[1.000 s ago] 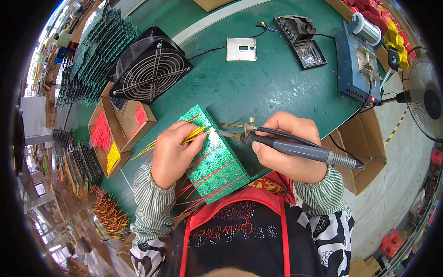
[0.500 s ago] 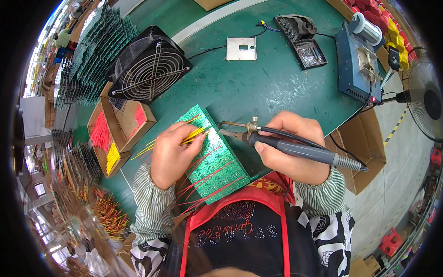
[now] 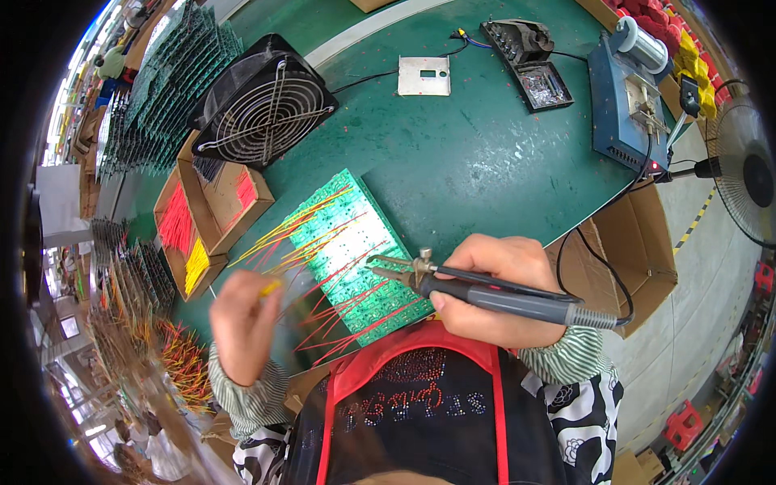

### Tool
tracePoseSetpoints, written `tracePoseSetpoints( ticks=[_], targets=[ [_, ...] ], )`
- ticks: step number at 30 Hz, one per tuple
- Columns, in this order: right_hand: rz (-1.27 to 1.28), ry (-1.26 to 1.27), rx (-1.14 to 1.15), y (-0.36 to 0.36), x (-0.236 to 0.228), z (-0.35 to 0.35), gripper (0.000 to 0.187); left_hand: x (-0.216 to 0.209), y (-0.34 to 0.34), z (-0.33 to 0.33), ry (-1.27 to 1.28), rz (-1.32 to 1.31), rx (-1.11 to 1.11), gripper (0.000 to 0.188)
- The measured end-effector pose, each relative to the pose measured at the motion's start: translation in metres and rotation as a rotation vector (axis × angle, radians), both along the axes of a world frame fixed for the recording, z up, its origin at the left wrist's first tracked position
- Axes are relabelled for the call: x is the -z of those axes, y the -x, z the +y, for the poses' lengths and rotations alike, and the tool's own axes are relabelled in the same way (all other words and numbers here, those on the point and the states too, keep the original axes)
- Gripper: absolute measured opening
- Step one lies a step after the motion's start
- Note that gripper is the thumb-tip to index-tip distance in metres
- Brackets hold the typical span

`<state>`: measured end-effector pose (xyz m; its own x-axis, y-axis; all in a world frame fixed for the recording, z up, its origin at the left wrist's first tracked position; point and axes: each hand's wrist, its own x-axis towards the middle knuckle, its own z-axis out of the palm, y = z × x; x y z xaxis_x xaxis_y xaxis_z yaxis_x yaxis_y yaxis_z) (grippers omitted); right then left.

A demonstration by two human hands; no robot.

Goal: The person solders wires onto a circuit board using a soldering iron, replaces the board with a new one, and solders more wires onto it.

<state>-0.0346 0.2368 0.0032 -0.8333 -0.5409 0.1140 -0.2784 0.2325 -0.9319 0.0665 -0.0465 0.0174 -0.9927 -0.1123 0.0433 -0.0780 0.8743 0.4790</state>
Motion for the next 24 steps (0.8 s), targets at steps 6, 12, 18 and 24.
tracePoseSetpoints(
  ticks=[6,12,18,24],
  targets=[
    [0.006,0.055,-0.065,-0.013,0.006,-0.015,0.015,0.029,-0.004,0.024,-0.073,0.021,0.123,0.01],
    [-0.039,0.047,-0.08,-0.017,0.014,-0.023,0.016,0.041,0.003,0.011,-0.217,-0.027,0.071,0.013],
    [-0.056,0.076,-0.105,-0.015,0.016,-0.029,0.017,0.042,0.005,0.006,-0.286,-0.051,0.096,0.012],
    [-0.063,0.038,-0.125,-0.01,0.014,-0.033,0.016,0.04,0.009,0.005,-0.288,-0.088,0.103,0.011]
  ],
)
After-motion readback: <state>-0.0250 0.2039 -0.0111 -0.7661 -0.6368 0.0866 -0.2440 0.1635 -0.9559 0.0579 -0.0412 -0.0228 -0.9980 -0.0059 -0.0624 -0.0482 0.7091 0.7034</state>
